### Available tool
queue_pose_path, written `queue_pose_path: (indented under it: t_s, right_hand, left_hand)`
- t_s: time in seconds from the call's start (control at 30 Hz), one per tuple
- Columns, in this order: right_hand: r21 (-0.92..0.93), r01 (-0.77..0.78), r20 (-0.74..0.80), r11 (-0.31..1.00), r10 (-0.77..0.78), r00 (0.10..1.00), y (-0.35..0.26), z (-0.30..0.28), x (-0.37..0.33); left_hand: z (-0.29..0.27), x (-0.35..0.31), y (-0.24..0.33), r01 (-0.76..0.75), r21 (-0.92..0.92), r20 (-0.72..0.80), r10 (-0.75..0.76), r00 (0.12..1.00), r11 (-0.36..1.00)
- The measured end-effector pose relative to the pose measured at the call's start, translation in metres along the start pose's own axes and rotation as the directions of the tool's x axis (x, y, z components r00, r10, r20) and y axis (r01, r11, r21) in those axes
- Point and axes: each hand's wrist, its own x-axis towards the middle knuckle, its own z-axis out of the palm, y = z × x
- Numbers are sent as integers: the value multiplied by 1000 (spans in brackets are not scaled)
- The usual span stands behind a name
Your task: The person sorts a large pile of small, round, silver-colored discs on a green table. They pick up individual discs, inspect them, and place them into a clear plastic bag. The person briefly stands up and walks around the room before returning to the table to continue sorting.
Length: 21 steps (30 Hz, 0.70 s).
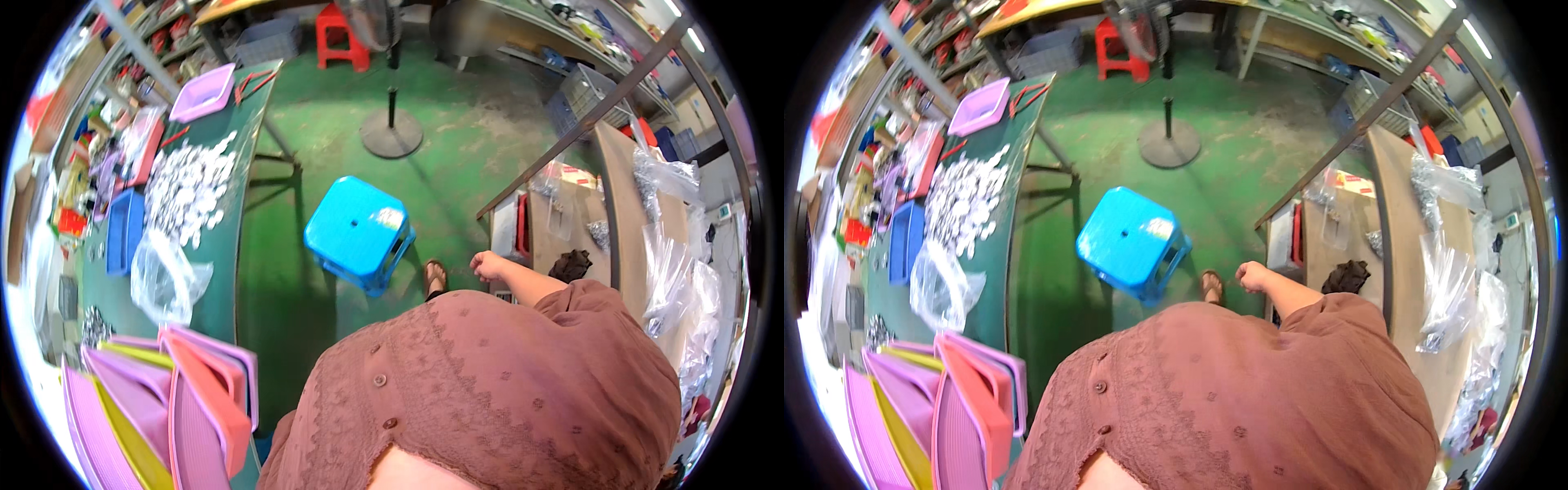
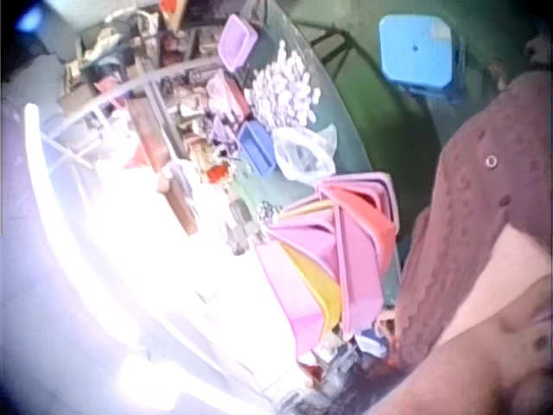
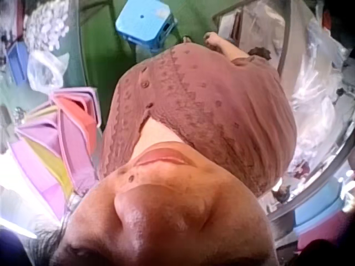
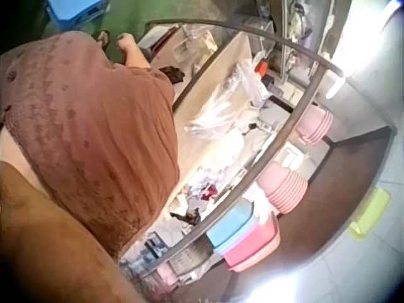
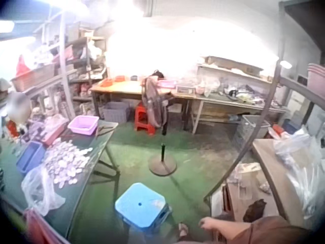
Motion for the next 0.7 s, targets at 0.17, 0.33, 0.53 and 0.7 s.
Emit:
queue_pose_path:
  t_s: [0.17, 0.33, 0.53, 0.7]
  right_hand:
    - [-54, 15, -116, 998, -21, 993, 23, -119, 60]
    - [-868, 202, 93, 453, -251, 963, -4, -236, 142]
    - [-439, 19, -247, 898, -141, 959, -103, -310, 175]
    - [-444, -52, -539, 895, -220, 813, -158, -467, 250]
  left_hand:
    - [37, 33, 105, -151, 369, 57, 140, 989, 917]
    - [127, 90, 246, -593, 623, 350, 497, 794, 510]
    - [226, 111, 420, -626, 317, 430, 481, 765, 713]
    - [293, 88, 634, -436, 376, 374, 296, 879, 818]
